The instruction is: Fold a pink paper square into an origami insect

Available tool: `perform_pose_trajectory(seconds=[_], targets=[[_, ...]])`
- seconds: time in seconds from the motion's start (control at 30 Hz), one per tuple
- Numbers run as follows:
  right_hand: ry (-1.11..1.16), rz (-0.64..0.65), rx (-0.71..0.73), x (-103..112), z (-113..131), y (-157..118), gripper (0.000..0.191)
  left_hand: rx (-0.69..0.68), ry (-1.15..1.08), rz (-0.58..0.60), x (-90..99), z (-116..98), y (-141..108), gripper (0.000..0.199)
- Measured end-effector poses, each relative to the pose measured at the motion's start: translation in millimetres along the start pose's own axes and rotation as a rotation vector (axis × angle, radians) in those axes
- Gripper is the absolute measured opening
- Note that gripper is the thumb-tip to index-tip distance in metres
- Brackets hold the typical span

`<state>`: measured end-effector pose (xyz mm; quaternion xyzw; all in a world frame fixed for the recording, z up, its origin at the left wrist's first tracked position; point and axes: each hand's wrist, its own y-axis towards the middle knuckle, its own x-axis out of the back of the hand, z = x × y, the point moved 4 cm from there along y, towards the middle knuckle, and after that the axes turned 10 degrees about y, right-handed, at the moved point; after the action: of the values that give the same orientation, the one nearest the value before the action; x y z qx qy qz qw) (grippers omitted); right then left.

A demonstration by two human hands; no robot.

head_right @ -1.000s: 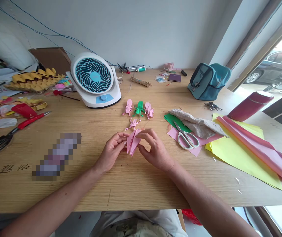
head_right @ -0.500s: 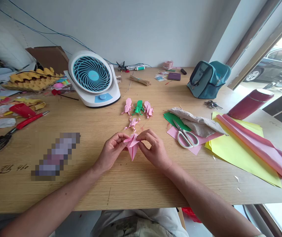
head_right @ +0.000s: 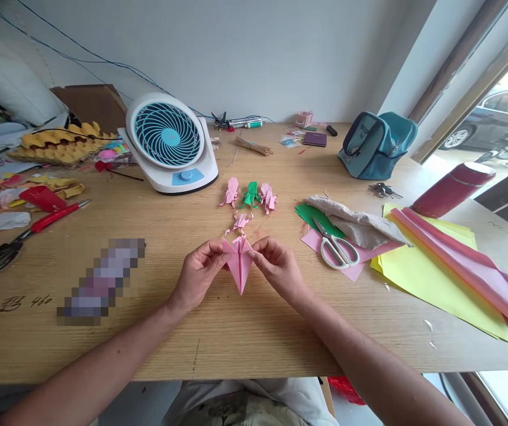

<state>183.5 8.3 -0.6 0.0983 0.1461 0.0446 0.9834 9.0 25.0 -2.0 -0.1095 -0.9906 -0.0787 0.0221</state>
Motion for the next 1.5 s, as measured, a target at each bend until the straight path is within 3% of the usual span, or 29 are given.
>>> perform_pose_trajectory(seconds=[0.27,0.4,0.57,0.73,0.9,1.07,1.2,1.5], targets=[[0.085,-0.092,-0.033,-3,-2,-2,0.031,-0.042,0.049,-0.051,-0.2,-7,-3,0.018],[0.086,-0.102,-0.004,-7,2,-2,0.032,-0.023,0.005,-0.039,-0.4,-4,-4,0.026],[0.068,-0.073,0.029,-9,3,-5,0.027,0.059,-0.023,0.039,-2.7,0,-3,0.041],[0.019,-0.035,0.089,-6,-3,-6,0.019,0.169,-0.024,0.123,-5.8,1,-1,0.028],[-0.109,-0.001,0.153,-5,-4,-7,0.023,0.317,-0.099,0.145,-6.3,6,-1,0.036],[-0.218,0.041,0.171,-6,-2,-9,0.022,0.3,-0.087,0.206,-8.1,6,-2,0.042],[-0.311,0.058,0.159,-7,0,-11,0.015,0.296,-0.032,0.183,-6.5,6,-3,0.043],[-0.374,0.033,0.182,-6,2,-9,0.028,0.035,0.191,0.107,-6.2,-2,-3,0.036]])
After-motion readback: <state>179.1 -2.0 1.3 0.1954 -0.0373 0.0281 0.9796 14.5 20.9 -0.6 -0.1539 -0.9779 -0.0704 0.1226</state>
